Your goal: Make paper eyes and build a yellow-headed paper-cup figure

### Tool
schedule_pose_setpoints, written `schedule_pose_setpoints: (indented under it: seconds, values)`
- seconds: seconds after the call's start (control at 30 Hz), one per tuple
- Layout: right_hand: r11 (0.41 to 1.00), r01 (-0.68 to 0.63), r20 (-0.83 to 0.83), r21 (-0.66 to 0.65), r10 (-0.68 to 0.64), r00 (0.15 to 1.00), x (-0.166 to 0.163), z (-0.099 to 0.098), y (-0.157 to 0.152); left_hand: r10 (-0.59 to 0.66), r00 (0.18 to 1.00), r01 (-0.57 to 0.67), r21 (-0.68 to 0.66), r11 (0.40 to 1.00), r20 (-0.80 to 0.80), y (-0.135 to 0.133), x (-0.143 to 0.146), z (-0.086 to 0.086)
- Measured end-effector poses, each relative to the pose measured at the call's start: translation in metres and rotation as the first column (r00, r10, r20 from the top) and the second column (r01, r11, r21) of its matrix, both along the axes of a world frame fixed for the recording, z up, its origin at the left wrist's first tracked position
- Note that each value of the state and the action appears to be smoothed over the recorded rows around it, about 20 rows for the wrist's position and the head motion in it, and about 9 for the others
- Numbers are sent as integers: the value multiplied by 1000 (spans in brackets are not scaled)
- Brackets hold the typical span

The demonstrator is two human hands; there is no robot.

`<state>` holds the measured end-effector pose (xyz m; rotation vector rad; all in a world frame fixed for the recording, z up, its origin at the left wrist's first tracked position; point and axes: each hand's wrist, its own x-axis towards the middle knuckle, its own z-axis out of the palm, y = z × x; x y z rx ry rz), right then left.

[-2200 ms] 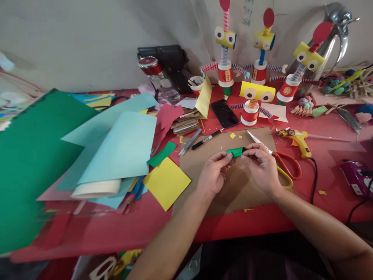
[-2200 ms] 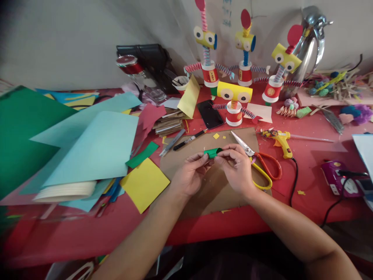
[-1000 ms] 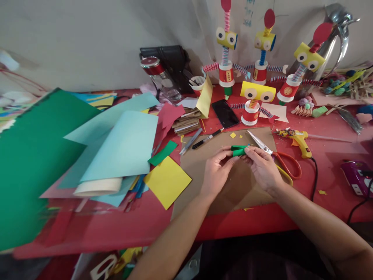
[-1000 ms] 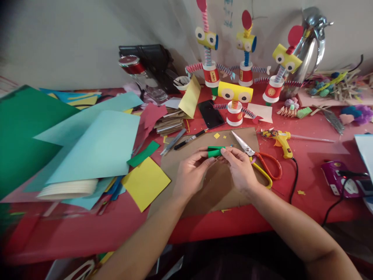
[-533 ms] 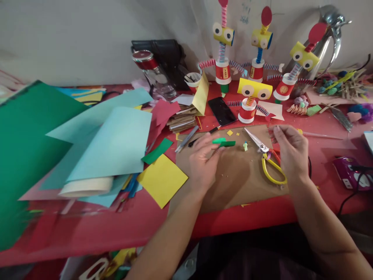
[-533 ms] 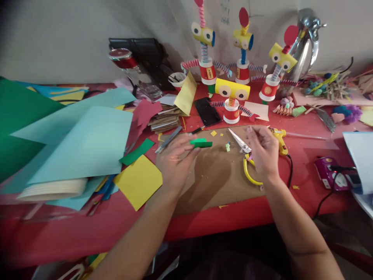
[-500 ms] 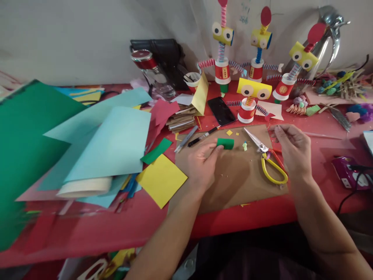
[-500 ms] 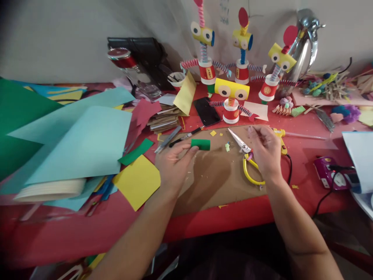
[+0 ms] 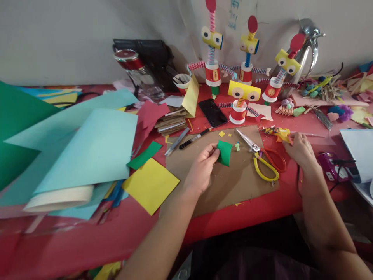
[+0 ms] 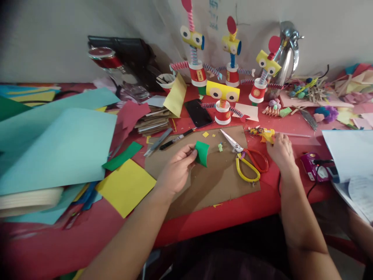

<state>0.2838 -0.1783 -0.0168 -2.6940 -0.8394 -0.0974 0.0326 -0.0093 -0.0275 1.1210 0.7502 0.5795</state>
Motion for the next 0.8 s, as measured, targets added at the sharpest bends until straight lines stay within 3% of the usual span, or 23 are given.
schedule_pose_setpoints:
  seconds: [0.13, 0.23, 0.3, 0.4, 0.47, 0.53, 0.63, 0.7, 0.8]
  values:
    - [993, 63, -139, -101, -77, 987, 17, 1, 4, -3, 997, 6, 39, 999, -78, 2, 0, -5]
    - [993, 83, -226, -78, -99, 969, 14, 12, 10, -77, 980, 112, 192, 975, -185, 6, -2, -8]
    - [991, 131, -284, -37, -136, 949, 9, 19, 12, -124, 947, 229, 348, 909, -297, 8, -3, -9]
    - [974, 166, -447, 151, -82, 891, -5, 26, 11, -61, 884, 339, 546, 766, -464, 10, -5, -8]
    - [930, 122, -603, 348, 122, 788, -18, 31, 10, -15, 863, 354, 584, 731, -504, 11, -5, -7]
    - [882, 69, -695, 466, 317, 645, -31, 36, 11, -20, 874, 322, 548, 772, -485, 11, -4, -7]
    - [838, 5, -736, 545, 476, 481, -48, 41, 16, -28, 932, 169, 364, 916, -363, 13, -2, -7]
    - [814, -31, -722, 579, 531, 444, -56, 40, 21, -1, 967, 47, 172, 984, -254, 17, -3, -7]
    - [778, -32, -676, 627, 564, 475, -63, 33, 27, 60, 996, -67, -126, 990, -59, 22, -5, -1]
